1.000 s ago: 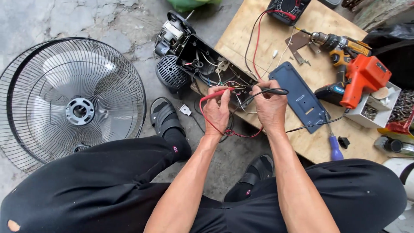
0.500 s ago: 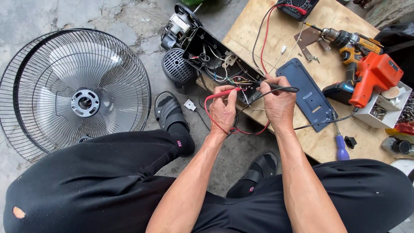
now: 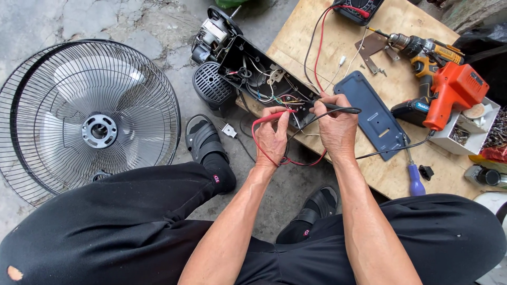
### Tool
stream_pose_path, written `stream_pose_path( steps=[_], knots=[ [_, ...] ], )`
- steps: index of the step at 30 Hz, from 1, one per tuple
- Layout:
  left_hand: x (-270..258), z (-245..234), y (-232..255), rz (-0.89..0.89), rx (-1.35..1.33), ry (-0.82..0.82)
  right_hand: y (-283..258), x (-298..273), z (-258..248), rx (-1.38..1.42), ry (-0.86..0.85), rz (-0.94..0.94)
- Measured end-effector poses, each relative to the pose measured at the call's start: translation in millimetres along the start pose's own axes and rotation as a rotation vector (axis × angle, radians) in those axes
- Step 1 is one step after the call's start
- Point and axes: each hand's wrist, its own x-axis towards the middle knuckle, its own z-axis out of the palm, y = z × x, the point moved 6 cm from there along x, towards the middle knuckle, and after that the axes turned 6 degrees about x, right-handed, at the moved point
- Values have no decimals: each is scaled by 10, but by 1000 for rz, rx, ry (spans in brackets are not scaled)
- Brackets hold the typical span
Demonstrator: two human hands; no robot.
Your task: The person repairs a disassembled electric fan by using a heat gun on the internal wiring and components. They then use a multimeter to test the electrical connections within the fan's base.
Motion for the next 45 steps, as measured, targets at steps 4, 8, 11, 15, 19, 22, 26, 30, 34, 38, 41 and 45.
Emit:
stream_pose_path(
  steps=[4, 8, 11, 15, 19, 22, 26, 30, 34, 38, 41, 45],
  knots=[
    [32, 48, -45, 24, -9, 2, -10, 0, -5, -10, -1, -2],
    [32, 37, -1, 26, 4, -8, 29, 5, -10, -11, -5, 2],
    [37, 3, 76, 34, 34, -22, -26, -11, -9, -46, -14, 5],
    [69, -18, 281, 31, 144, -85, -111, 29, -33, -154, -5, -17],
    [107, 42, 165, 16, 179, -90, -168, 33, -29, -175, 31, 22],
    [129, 46, 127, -7, 197, -66, -77, 37, -13, -111, 70, 74],
    [105, 39, 115, -18, 219, -54, -39, 7, -18, -77, 74, 108],
    [96, 48, 131, -13, 216, -46, -22, 19, -8, -63, 62, 110],
    [77, 34, 210, 0, 200, -30, -24, 13, 1, -60, 67, 116],
    [59, 15, 220, 4, 191, -17, -41, -5, 16, -32, 68, 139],
    [67, 24, 224, 10, 183, -12, -79, 5, 10, -35, 71, 144],
    [60, 24, 230, 5, 175, -19, -85, 6, 6, -33, 72, 142]
  ],
)
